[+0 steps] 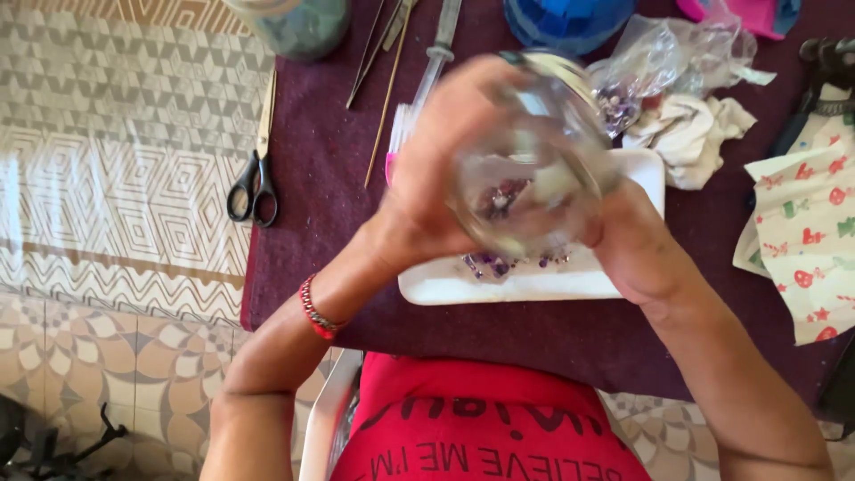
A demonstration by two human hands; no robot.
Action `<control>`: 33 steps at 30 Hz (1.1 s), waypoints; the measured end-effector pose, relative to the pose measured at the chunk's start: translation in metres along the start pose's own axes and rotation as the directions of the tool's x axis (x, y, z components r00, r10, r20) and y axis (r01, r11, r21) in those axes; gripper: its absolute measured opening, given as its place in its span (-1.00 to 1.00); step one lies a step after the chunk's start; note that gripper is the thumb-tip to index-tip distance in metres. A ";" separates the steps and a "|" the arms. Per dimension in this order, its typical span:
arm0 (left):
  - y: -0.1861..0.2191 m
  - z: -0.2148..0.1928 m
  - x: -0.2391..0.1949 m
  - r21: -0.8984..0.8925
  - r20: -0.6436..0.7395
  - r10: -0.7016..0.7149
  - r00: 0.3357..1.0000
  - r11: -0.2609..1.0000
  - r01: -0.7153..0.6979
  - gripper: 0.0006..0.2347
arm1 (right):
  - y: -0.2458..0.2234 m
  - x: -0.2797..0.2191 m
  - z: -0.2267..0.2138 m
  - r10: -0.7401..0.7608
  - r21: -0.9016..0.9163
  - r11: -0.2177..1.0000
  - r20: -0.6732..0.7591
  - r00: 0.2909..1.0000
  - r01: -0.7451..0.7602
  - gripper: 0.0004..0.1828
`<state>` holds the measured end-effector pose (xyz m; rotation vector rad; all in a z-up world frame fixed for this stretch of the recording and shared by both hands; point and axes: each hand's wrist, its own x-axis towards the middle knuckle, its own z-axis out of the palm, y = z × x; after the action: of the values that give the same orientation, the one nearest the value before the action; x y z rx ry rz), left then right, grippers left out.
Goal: The person sweeps blue debris from a white tray into a pink dustpan using a small brush, then empties the debris onto the table. Next, they open a glass jar and pour mixed beads onto the white tray, followed by handling a small plastic bag containing additional beads.
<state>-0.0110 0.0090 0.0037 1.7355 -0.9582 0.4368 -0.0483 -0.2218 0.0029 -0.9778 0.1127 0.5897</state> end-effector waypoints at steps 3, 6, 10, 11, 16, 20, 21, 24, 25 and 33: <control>-0.011 -0.008 -0.001 0.011 -0.303 -0.215 0.928 0.973 0.229 -0.12 | 0.002 -0.007 -0.018 -0.177 -0.291 0.932 0.152 0.972 0.216 -0.40; -0.021 -0.018 0.021 -0.059 -0.454 -0.336 0.826 0.936 0.348 -0.19 | -0.008 -0.011 -0.016 -0.213 -0.502 0.843 0.016 0.977 0.192 -0.48; -0.050 -0.020 0.051 0.148 -0.569 -0.343 0.748 0.852 0.503 -0.29 | -0.012 -0.008 -0.018 -0.284 -0.574 0.780 0.028 0.958 0.248 -0.48; -0.059 -0.017 0.057 0.187 -0.596 -0.321 0.736 0.836 0.516 -0.35 | -0.011 -0.007 -0.018 -0.304 -0.586 0.769 0.013 0.953 0.254 -0.49; -0.110 -0.003 0.066 0.190 -0.606 -0.342 0.719 0.815 0.548 -0.17 | -0.006 -0.008 -0.027 -0.274 -0.595 0.769 0.022 0.961 0.233 -0.49; -0.117 -0.002 0.091 0.114 -0.632 -0.352 0.691 0.839 0.532 -0.32 | -0.004 -0.008 -0.030 -0.160 -0.618 0.779 -0.035 0.987 0.104 -0.50; -0.123 -0.004 0.098 0.118 -0.632 -0.344 0.694 0.843 0.525 -0.32 | -0.006 -0.006 -0.028 -0.168 -0.619 0.777 -0.031 0.985 0.112 -0.50; -0.145 -0.005 0.105 0.126 -0.619 -0.364 0.696 0.829 0.545 -0.33 | -0.004 -0.009 -0.028 -0.149 -0.675 0.733 -0.031 0.988 0.090 -0.51; -0.157 -0.005 0.107 0.154 -0.629 -0.361 0.688 0.810 0.566 -0.32 | -0.002 -0.009 -0.030 -0.136 -0.660 0.746 -0.028 0.990 0.084 -0.50; -0.208 -0.002 0.122 0.218 -0.614 -0.377 0.693 0.763 0.608 -0.45 | 0.000 -0.006 -0.031 -0.083 -0.667 0.743 -0.010 0.996 0.055 -0.49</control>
<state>0.2249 -0.0110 -0.0406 1.9951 0.0608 0.7415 -0.0482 -0.2498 -0.0122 -1.6923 -0.1151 0.5480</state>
